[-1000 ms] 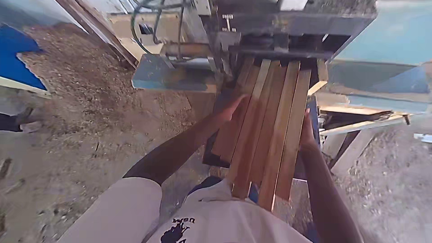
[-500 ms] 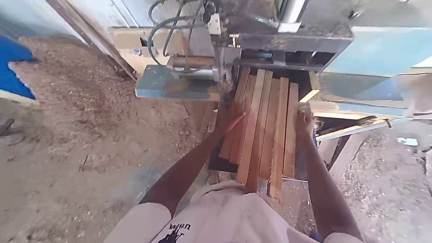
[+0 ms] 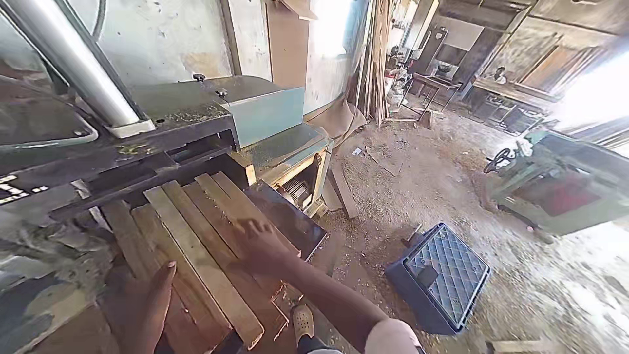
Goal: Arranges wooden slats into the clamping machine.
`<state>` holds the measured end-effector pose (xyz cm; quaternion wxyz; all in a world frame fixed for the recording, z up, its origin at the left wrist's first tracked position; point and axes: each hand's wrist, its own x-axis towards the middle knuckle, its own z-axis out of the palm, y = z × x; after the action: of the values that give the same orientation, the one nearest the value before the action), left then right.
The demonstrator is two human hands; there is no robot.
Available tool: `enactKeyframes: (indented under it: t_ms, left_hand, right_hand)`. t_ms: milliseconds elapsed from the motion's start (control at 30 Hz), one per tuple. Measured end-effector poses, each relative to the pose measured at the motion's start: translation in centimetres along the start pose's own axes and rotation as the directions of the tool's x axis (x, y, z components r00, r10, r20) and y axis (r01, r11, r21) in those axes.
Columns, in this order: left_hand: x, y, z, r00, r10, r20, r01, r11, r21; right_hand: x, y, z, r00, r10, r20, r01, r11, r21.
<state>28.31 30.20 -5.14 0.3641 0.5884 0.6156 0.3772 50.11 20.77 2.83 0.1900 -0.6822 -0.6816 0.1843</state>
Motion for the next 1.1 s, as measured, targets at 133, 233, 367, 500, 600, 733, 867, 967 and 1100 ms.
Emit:
enactKeyframes:
  t_ms: [133,233,367,500,600,733,867,967,1100]
  left_hand:
    - [-0.3,0.6,-0.4,0.995,0.086,-0.044,-0.084,0.996,0.038]
    - [-0.7,0.9,-0.6,0.997,0.071,0.003,-0.070,0.993,-0.094]
    - [-1.3,0.8,-0.7,0.953,0.105,0.284,-0.057,0.983,-0.174]
    - [-0.3,-1.5,-0.6,0.994,0.025,0.104,0.000,0.973,-0.230]
    - [0.7,-0.8,0.0,0.997,-0.071,-0.029,0.069,0.996,-0.049]
    - [0.2,0.5,-0.7,0.995,-0.069,-0.071,0.069,0.998,-0.004]
    - [0.7,0.2,-0.6,0.995,-0.083,-0.062,0.080,0.996,-0.042]
    - [0.6,-0.8,-0.3,0.994,-0.107,-0.036,0.106,0.994,-0.025]
    - [-0.2,-0.4,-0.5,0.993,-0.115,-0.021,0.114,0.993,-0.026]
  right_hand:
    - [-9.6,-2.3,4.6,0.947,-0.262,0.187,0.286,0.951,-0.114]
    - [-12.2,-2.2,7.4,0.964,-0.252,0.085,0.264,0.945,-0.193]
    - [-12.7,-1.9,7.6,0.970,-0.240,-0.029,0.229,0.951,-0.207]
    - [-13.4,-1.6,10.4,0.967,-0.250,-0.045,0.222,0.920,-0.324]
    - [-15.9,-0.2,10.8,0.911,-0.230,-0.342,0.169,0.965,-0.199]
    - [-19.1,-0.6,11.4,0.794,0.053,-0.606,-0.019,0.998,0.064]
    - [-19.1,-2.2,10.0,0.860,0.309,-0.407,-0.218,0.942,0.255]
    - [-18.0,-4.0,8.4,0.896,0.405,-0.182,-0.359,0.902,0.240]
    - [-16.7,-3.9,7.7,0.888,0.461,-0.007,-0.441,0.853,0.279]
